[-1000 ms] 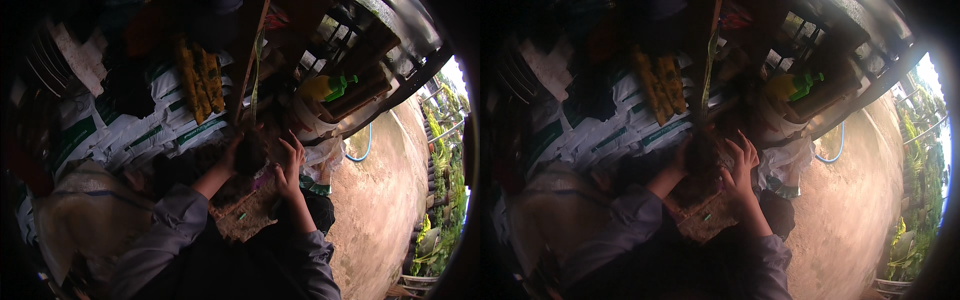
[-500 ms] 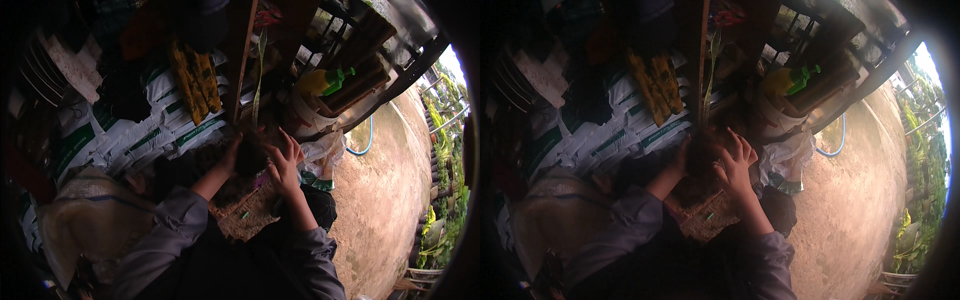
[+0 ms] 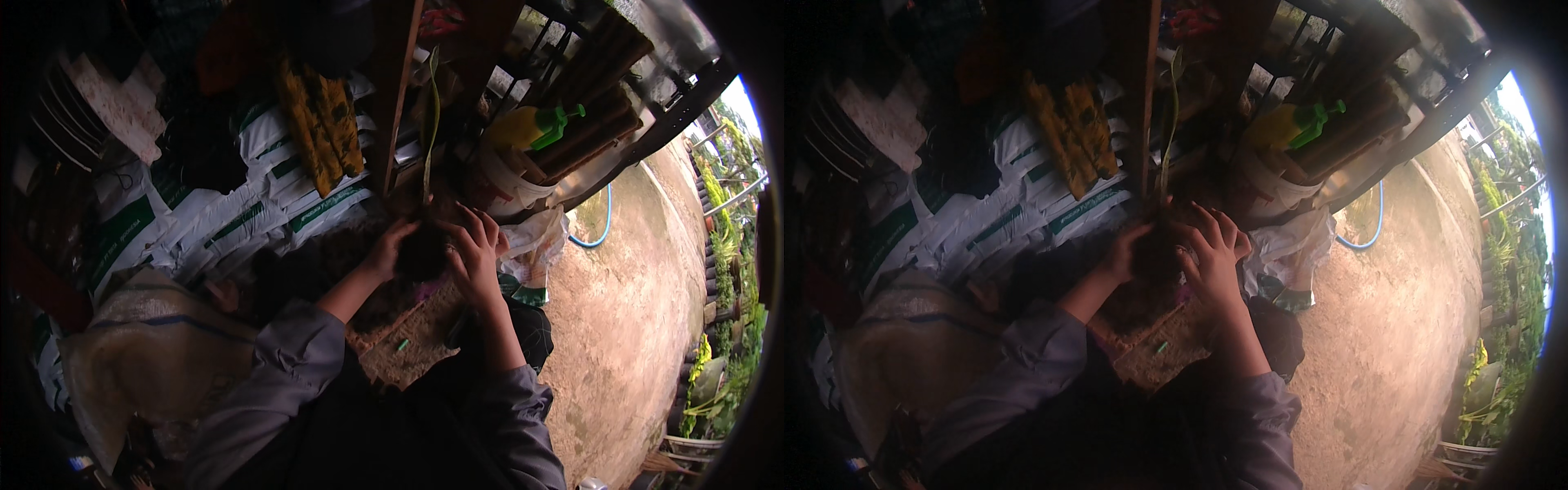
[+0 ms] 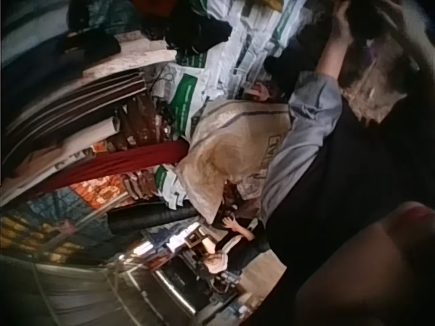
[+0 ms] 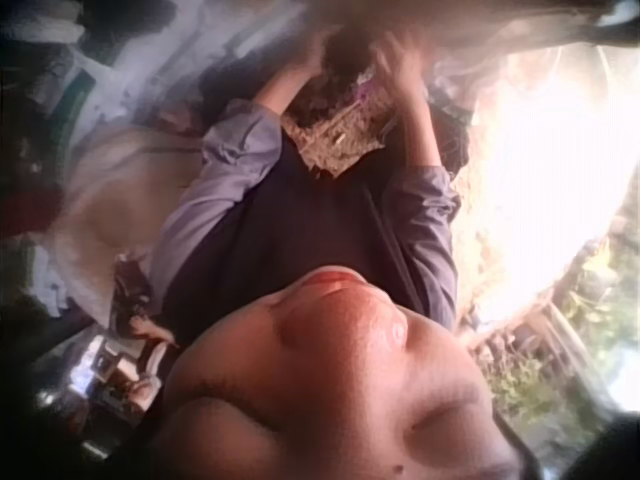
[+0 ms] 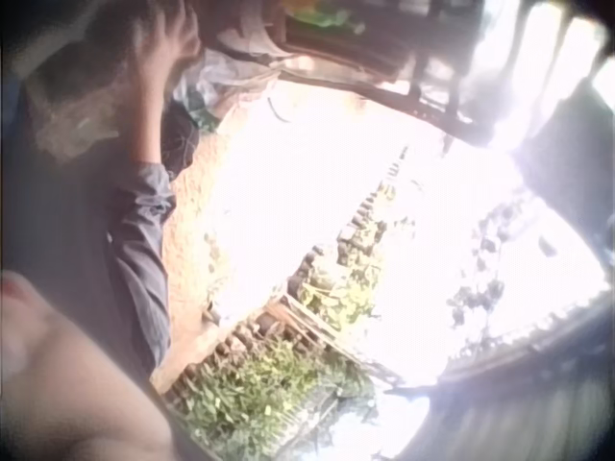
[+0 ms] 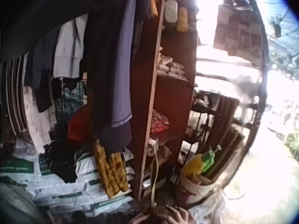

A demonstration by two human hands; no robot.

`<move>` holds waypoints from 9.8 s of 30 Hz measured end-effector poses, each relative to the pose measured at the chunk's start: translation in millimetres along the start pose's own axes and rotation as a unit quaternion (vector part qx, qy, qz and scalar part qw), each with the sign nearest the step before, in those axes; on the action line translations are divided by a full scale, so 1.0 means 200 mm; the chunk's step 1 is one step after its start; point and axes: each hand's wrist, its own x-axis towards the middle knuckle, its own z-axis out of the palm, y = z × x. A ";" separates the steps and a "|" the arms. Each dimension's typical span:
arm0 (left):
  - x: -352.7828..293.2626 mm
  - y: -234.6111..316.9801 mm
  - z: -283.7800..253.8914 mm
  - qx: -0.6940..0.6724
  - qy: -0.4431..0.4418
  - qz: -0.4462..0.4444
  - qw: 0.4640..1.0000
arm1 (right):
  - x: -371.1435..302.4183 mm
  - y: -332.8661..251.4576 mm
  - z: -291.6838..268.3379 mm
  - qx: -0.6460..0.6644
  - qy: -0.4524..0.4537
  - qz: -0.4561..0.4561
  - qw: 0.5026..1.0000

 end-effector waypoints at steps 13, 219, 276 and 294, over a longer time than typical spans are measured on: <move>0.00 0.04 0.01 0.017 -0.012 0.034 0.999 | 0.02 -0.04 0.01 -0.048 0.000 -0.044 0.998; -0.03 0.04 0.03 -0.019 0.159 -0.217 0.963 | -0.20 -0.01 0.08 -0.090 0.114 -0.078 0.986; 0.08 -0.14 0.02 -0.234 0.017 0.002 0.972 | -0.16 -0.12 0.10 -0.074 0.028 0.063 0.995; 0.17 -0.15 0.04 -0.369 -0.098 -0.047 0.923 | -0.01 -0.06 -0.08 -0.102 0.001 0.010 0.995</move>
